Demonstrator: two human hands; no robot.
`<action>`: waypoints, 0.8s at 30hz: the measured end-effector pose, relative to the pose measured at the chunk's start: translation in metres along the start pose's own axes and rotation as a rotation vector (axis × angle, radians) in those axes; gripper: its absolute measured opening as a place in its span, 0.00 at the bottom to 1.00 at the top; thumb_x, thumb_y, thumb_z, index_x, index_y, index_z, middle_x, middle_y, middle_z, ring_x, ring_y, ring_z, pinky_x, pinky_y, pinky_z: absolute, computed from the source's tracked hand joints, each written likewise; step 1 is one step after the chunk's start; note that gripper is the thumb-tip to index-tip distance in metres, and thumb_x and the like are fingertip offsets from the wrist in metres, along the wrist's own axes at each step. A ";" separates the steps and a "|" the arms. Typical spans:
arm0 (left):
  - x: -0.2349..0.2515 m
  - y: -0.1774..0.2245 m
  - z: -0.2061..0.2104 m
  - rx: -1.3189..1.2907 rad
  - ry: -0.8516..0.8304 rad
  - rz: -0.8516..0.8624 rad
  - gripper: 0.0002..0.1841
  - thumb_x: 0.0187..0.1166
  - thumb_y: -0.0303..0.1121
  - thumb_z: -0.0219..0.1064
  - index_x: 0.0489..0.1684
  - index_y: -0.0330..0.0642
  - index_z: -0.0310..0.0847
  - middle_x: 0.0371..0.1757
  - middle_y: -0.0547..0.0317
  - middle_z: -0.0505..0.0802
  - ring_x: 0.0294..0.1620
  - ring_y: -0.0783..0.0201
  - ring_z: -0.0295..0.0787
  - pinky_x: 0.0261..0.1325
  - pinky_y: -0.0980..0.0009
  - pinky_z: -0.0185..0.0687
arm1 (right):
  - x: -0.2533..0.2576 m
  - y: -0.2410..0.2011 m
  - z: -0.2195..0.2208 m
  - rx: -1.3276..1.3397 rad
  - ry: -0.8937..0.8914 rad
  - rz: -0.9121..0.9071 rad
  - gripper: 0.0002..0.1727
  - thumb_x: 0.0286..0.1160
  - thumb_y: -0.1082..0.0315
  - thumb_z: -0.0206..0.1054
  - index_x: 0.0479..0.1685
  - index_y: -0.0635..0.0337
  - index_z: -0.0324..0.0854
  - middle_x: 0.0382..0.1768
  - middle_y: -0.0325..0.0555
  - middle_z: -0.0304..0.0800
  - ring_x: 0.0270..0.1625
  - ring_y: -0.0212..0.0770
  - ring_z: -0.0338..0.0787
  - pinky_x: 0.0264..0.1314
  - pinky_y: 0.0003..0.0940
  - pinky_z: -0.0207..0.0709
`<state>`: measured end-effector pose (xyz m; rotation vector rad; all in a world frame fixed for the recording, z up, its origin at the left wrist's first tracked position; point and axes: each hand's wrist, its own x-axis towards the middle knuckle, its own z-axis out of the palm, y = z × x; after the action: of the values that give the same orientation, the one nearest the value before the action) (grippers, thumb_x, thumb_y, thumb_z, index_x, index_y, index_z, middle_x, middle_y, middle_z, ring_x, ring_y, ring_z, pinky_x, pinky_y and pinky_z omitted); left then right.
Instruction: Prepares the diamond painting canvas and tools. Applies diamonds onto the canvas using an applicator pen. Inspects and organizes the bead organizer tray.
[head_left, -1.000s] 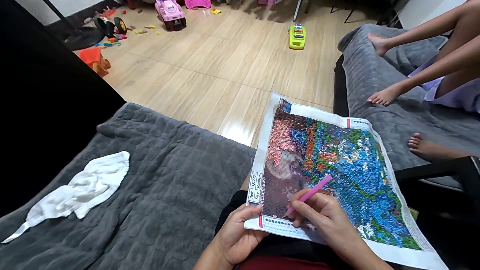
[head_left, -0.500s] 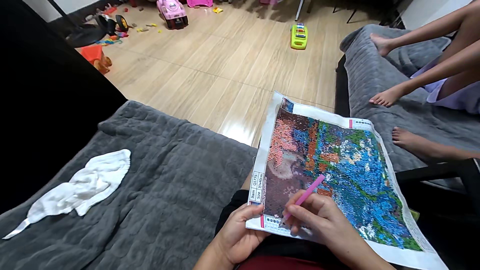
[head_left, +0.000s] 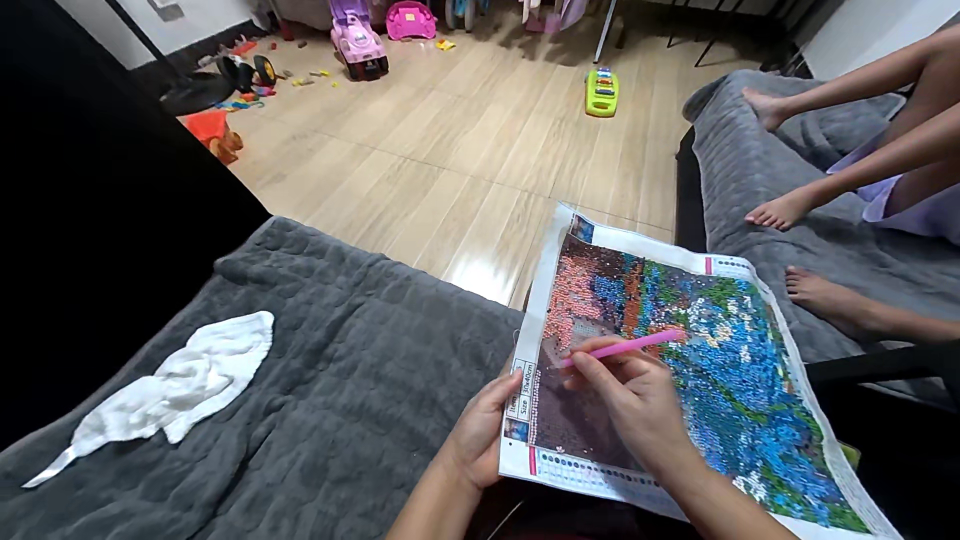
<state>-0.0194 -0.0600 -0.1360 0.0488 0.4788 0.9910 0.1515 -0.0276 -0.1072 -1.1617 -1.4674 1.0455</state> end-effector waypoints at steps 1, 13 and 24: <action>0.001 0.000 0.002 -0.005 0.009 0.004 0.23 0.95 0.38 0.34 0.61 0.41 0.78 0.49 0.45 0.95 0.51 0.55 0.96 0.58 0.59 0.92 | 0.000 0.002 0.002 -0.017 -0.001 -0.022 0.07 0.78 0.72 0.64 0.41 0.58 0.88 0.32 0.34 0.94 0.32 0.28 0.93 0.38 0.24 0.90; 0.001 -0.002 0.001 -0.031 -0.025 0.013 0.23 0.95 0.38 0.35 0.59 0.40 0.80 0.49 0.44 0.95 0.52 0.55 0.96 0.59 0.59 0.92 | -0.002 0.009 0.005 -0.089 -0.033 -0.101 0.06 0.77 0.71 0.65 0.41 0.59 0.88 0.34 0.34 0.94 0.33 0.25 0.93 0.40 0.20 0.89; 0.000 -0.002 0.002 -0.024 -0.020 0.023 0.22 0.95 0.37 0.35 0.63 0.43 0.79 0.50 0.46 0.95 0.52 0.56 0.96 0.60 0.59 0.91 | -0.001 0.010 0.007 -0.089 -0.041 -0.117 0.05 0.76 0.72 0.66 0.42 0.59 0.88 0.35 0.34 0.94 0.33 0.24 0.92 0.40 0.19 0.89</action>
<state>-0.0170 -0.0606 -0.1342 0.0424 0.4486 1.0178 0.1467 -0.0269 -0.1181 -1.1077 -1.6086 0.9363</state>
